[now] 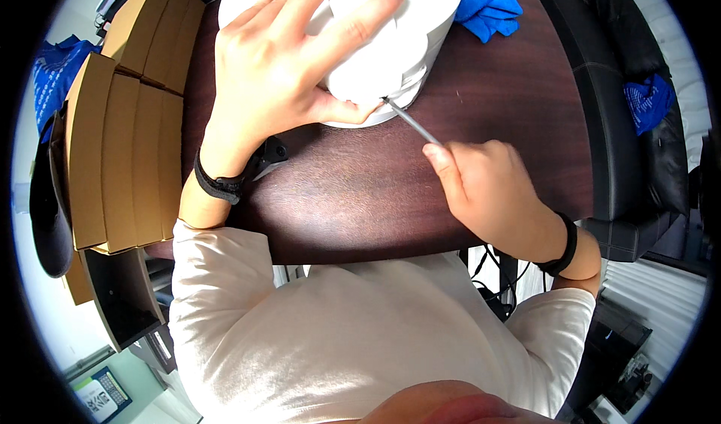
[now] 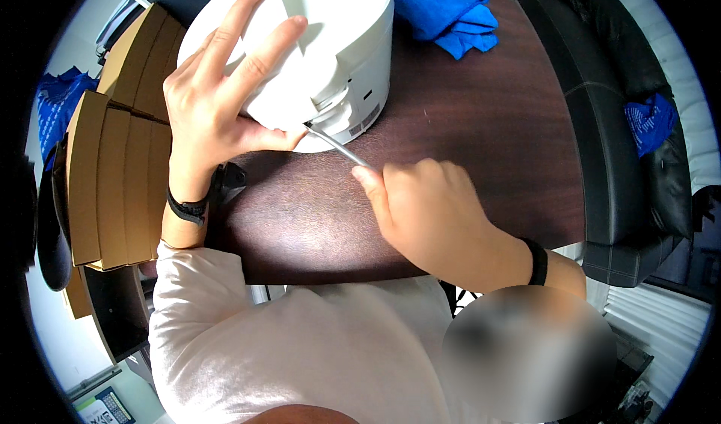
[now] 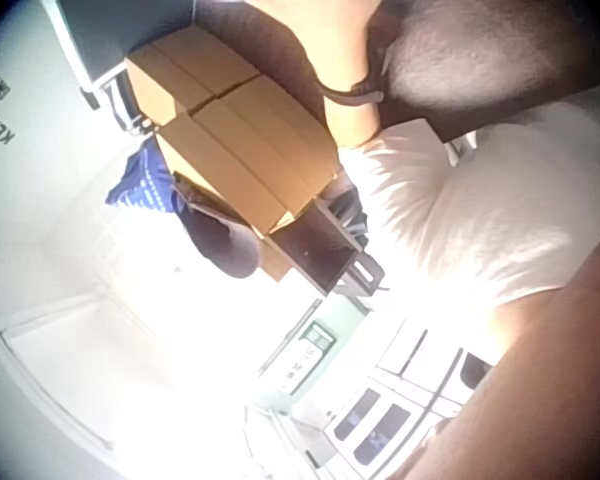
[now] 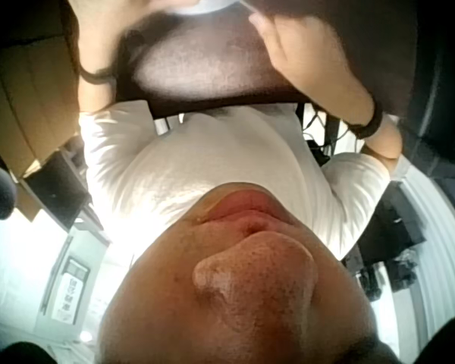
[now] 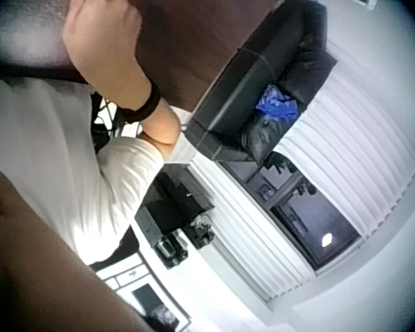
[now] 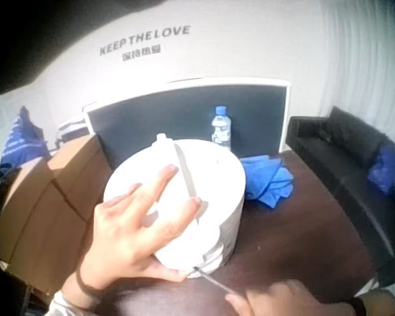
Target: The person uses a screwdriver to remove screws from the base of a white cylindrical appliance. They rotate the appliance to access different screw locations and remove a small plastic cover. The person then lifts the top lid to reveal the interior.
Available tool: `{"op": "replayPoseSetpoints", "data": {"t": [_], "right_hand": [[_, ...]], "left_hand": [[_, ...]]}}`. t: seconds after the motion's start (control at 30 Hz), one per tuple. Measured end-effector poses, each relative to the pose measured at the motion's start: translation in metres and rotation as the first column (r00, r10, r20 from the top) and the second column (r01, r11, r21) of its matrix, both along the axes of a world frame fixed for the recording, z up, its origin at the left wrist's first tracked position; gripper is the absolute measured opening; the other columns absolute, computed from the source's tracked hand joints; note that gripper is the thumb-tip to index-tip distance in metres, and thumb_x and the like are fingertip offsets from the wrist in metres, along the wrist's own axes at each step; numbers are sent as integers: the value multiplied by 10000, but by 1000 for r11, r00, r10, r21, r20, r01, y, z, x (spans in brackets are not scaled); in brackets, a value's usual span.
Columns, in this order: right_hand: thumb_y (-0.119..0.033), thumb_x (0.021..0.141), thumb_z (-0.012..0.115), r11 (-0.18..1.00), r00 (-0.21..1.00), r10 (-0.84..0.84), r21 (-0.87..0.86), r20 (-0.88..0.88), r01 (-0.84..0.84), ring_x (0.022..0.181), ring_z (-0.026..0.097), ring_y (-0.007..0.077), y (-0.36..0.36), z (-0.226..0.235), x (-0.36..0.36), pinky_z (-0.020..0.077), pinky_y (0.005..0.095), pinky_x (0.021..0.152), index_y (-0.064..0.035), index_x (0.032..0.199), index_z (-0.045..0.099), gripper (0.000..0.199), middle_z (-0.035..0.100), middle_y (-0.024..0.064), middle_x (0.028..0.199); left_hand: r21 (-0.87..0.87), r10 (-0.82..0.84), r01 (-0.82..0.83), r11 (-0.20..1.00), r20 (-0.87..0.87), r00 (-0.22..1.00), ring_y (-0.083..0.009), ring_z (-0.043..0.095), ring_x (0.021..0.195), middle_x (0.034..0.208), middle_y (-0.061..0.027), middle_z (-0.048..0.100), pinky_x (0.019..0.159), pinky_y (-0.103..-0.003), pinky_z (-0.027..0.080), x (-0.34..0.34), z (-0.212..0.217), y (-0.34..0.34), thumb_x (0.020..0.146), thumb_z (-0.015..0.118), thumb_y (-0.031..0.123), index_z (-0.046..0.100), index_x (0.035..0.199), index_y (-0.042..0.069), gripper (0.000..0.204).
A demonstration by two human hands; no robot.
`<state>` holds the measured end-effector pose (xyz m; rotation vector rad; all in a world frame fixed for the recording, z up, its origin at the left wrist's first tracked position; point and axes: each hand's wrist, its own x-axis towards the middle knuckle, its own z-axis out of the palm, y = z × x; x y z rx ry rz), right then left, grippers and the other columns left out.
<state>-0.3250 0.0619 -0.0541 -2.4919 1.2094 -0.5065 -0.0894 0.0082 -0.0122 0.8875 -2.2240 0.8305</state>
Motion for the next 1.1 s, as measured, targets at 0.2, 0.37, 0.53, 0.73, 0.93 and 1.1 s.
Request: {"op": "replayPoseSetpoints", "data": {"t": [0.2,0.37,0.53,0.73,0.93,1.1], "right_hand": [[-310,833,637,865,957,-81,-497,-277,-71,489,540,174,-16,19,-12,412,317,431,-97,653,524,300,495,32,583],[-275,829,648,908,992,-4,-417,-130,-51,473,511,222,-19,23,-17,381,344,425,-86,634,517,301,479,64,572],[-256,905,579,972,962,-1,227,274,-63,411,474,309,-8,-2,-14,358,369,418,-22,583,505,405,478,124,487],[-303,975,449,791,932,-69,588,356,-166,390,470,211,-6,2,-2,372,341,440,24,584,545,519,478,126,451],[-330,982,424,755,937,-118,642,327,-129,407,480,220,-3,4,0,388,345,467,21,581,539,545,471,125,445],[-341,983,412,762,937,-119,635,328,-125,409,479,236,-3,6,1,385,351,469,18,580,536,553,465,132,443]], "left_hand": [[23,15,-15,1000,-1,1000,-277,669,924,1249,-136,569,726,-349,573,2,2,3,581,719,623,654,1158,227,703],[52,22,-22,998,12,1000,-307,659,940,1243,-171,558,752,-369,567,1,4,4,591,713,601,645,1164,211,697],[-87,20,-13,996,88,996,-362,660,893,1194,-255,551,729,-386,561,11,-2,-9,669,621,645,640,1157,170,681],[1,-22,22,1000,6,1000,-357,657,914,1206,-253,546,742,-391,559,4,7,0,662,626,640,634,1170,176,687],[-103,34,-25,994,89,995,-356,656,921,1209,-251,547,744,-390,558,12,-5,-9,661,634,633,633,1174,184,682],[-103,74,-64,993,97,993,-356,654,939,1209,-251,548,750,-389,556,5,-2,-6,677,636,624,632,1177,187,663]]}}
